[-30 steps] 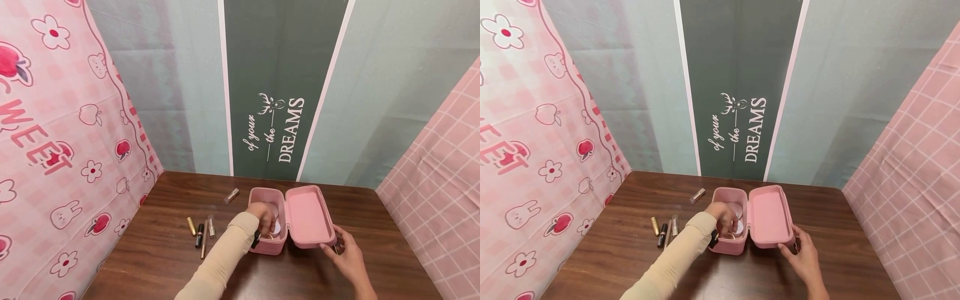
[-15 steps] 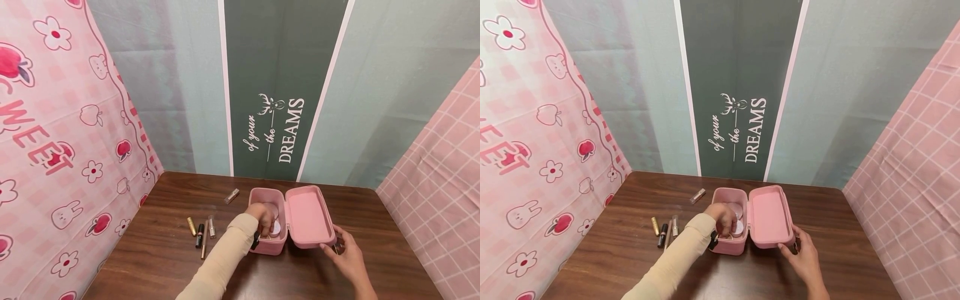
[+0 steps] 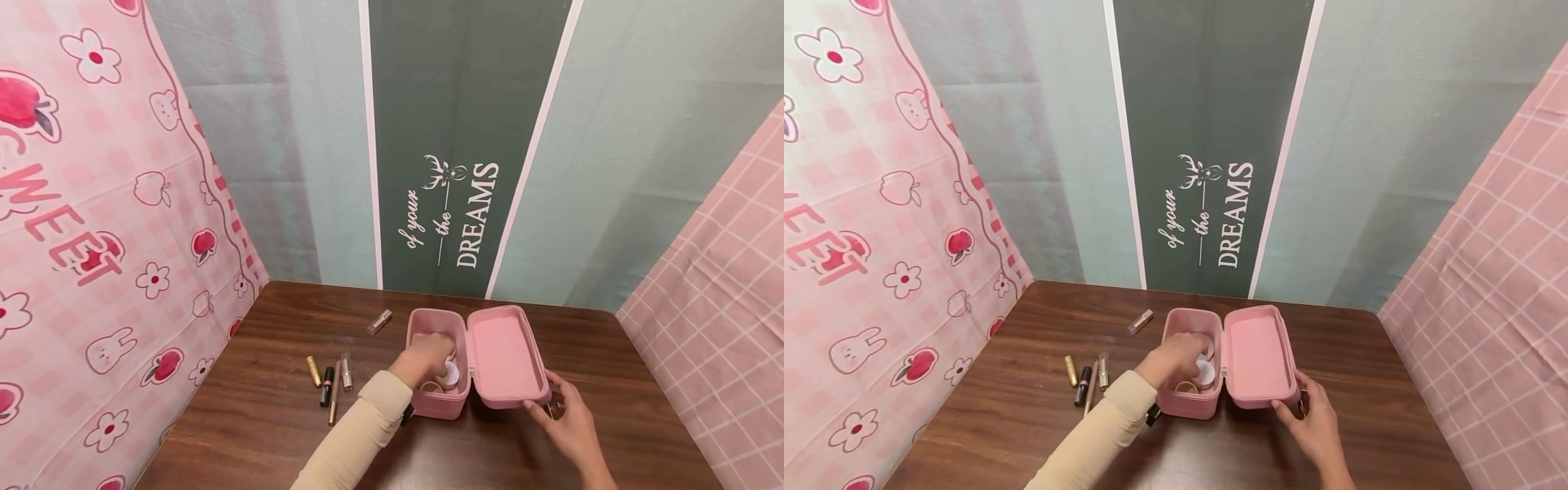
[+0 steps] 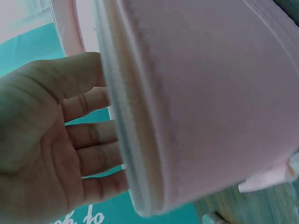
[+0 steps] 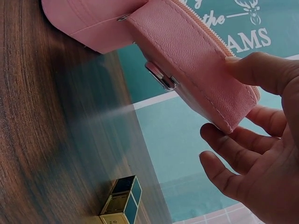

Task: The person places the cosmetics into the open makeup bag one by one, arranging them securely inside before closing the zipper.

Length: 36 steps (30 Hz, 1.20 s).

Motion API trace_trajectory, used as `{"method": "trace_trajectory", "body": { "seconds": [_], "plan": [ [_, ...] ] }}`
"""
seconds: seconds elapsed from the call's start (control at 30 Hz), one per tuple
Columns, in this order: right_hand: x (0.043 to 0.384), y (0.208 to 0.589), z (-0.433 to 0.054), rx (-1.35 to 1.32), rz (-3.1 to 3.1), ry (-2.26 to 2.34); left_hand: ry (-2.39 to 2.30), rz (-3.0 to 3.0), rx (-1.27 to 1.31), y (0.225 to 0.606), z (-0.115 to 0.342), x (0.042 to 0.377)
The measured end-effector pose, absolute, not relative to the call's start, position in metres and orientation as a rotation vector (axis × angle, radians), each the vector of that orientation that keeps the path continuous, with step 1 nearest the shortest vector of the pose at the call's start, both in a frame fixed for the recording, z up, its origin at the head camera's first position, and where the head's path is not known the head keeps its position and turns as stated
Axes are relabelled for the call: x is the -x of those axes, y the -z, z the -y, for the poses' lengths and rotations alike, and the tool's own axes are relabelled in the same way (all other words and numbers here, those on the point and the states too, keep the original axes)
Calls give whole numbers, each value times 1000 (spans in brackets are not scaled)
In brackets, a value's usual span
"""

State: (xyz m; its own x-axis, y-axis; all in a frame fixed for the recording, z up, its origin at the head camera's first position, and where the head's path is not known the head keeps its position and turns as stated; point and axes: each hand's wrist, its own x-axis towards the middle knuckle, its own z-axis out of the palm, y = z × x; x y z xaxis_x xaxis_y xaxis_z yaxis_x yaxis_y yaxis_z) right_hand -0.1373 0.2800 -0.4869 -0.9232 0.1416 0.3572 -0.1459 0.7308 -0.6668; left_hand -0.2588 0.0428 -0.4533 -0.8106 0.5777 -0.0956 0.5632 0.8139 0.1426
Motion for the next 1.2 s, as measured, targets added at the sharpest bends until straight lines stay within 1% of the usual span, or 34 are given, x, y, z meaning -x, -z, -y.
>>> {"method": "trace_trajectory", "body": {
  "seconds": [0.17,0.53,0.8,0.93,1.2],
  "plan": [
    [137,486,-281,-5,2548,-1028,-111,-2969,-988,453,-36,255],
    [137,485,-280,-3,2535,-1025,-82,-2978,-1007,449,-31,252],
    [137,488,-277,-26,2524,-1003,-87,-3015,-862,441,-19,234],
    [136,489,-277,-19,2524,-1011,-158,-3026,-819,437,-10,229],
    [136,488,-276,-20,2520,-1004,-103,-3096,-727,439,6,226]
  ]
}}
